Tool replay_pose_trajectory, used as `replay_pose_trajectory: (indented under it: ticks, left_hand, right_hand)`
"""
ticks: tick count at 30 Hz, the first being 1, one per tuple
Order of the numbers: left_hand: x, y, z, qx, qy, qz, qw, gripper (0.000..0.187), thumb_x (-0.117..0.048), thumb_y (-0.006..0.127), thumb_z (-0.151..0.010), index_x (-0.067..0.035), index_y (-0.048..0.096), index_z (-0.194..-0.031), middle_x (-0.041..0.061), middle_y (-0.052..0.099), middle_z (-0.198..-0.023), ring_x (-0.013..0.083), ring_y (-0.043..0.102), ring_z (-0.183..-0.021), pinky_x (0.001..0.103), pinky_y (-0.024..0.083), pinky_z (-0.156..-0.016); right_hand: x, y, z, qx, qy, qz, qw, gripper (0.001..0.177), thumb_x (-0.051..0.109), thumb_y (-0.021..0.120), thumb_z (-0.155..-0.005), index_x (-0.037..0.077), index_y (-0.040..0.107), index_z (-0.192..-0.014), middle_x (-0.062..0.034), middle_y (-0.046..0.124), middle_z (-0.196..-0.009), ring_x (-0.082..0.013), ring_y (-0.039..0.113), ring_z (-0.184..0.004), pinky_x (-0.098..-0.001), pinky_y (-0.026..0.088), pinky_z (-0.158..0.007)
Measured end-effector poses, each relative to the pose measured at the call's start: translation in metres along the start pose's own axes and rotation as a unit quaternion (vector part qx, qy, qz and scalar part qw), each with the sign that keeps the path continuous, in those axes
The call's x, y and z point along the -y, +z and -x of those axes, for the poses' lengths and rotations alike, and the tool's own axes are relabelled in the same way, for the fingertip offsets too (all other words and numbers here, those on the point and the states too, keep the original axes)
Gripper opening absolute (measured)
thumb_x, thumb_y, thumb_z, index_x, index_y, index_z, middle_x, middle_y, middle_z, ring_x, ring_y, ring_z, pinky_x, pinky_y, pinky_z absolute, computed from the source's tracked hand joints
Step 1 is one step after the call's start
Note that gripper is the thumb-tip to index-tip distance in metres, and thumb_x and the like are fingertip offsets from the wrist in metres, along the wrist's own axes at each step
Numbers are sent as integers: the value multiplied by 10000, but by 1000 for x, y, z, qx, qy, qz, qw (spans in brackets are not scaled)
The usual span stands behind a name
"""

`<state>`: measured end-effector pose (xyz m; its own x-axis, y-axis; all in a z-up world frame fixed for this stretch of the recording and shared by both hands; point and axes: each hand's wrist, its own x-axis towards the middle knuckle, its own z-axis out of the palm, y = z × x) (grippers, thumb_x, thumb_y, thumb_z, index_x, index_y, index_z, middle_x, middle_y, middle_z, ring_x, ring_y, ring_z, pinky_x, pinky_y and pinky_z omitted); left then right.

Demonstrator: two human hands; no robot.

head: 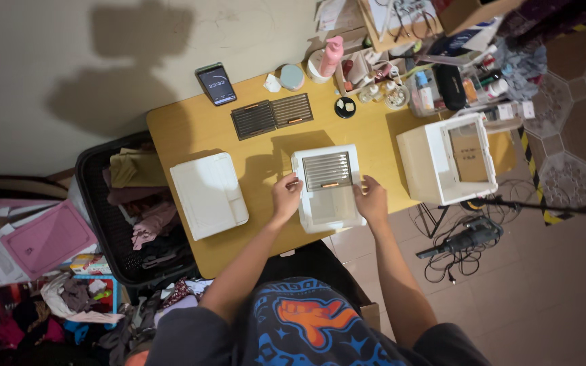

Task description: The person assembles two white plastic storage containers by inserting metal grates into each and then closing the lids. The person handles the containers and grates by hand on a cluttered table.

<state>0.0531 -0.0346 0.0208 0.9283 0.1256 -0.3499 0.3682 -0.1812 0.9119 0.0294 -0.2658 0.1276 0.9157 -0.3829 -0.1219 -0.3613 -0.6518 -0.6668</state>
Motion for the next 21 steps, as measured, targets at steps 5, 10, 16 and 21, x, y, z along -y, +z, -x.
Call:
replay_pose_trajectory:
  ticks: [5, 10, 16, 21]
  left_hand:
    - [9, -5, -43, -85, 26, 42, 995, 385, -145, 647, -1004, 47, 620, -1337, 178, 733, -1191, 204, 690, -1092, 310, 535, -968]
    - [25, -1, -127, 44, -22, 69, 996, 538, -234, 629, -1020, 46, 464, -1448, 238, 536, -1457, 279, 527, -1374, 343, 442, -1109]
    - [36, 37, -206, 57, -21, -89, 994, 701, -338, 697, -926, 60, 477, -1460, 275, 514, -1493, 358, 489, -1406, 400, 390, -1165]
    - [43, 75, -246, 19, -36, -122, 992, 774, -314, 715, -896, 85, 409, -1484, 320, 411, -1522, 437, 410, -1425, 442, 332, -1177]
  right_hand:
    - [17, -7, -60, -36, -141, 23, 989, 436, 128, 754, -876, -99, 671, -1239, -258, 734, -1109, -341, 713, -1003, -405, 562, -886]
    - [23, 48, -156, 127, -118, -32, 984, 417, 189, 706, -916, -54, 673, -1253, -215, 755, -1100, -287, 737, -1024, -376, 561, -913]
    - [5, 152, -249, 324, -47, -23, 945, 577, 277, 704, -929, -44, 571, -1389, -209, 661, -1338, -289, 660, -1186, -353, 524, -953]
    - [-13, 205, -286, 342, -16, 13, 939, 712, 301, 734, -891, -55, 461, -1443, -238, 595, -1361, -309, 653, -1157, -367, 539, -910]
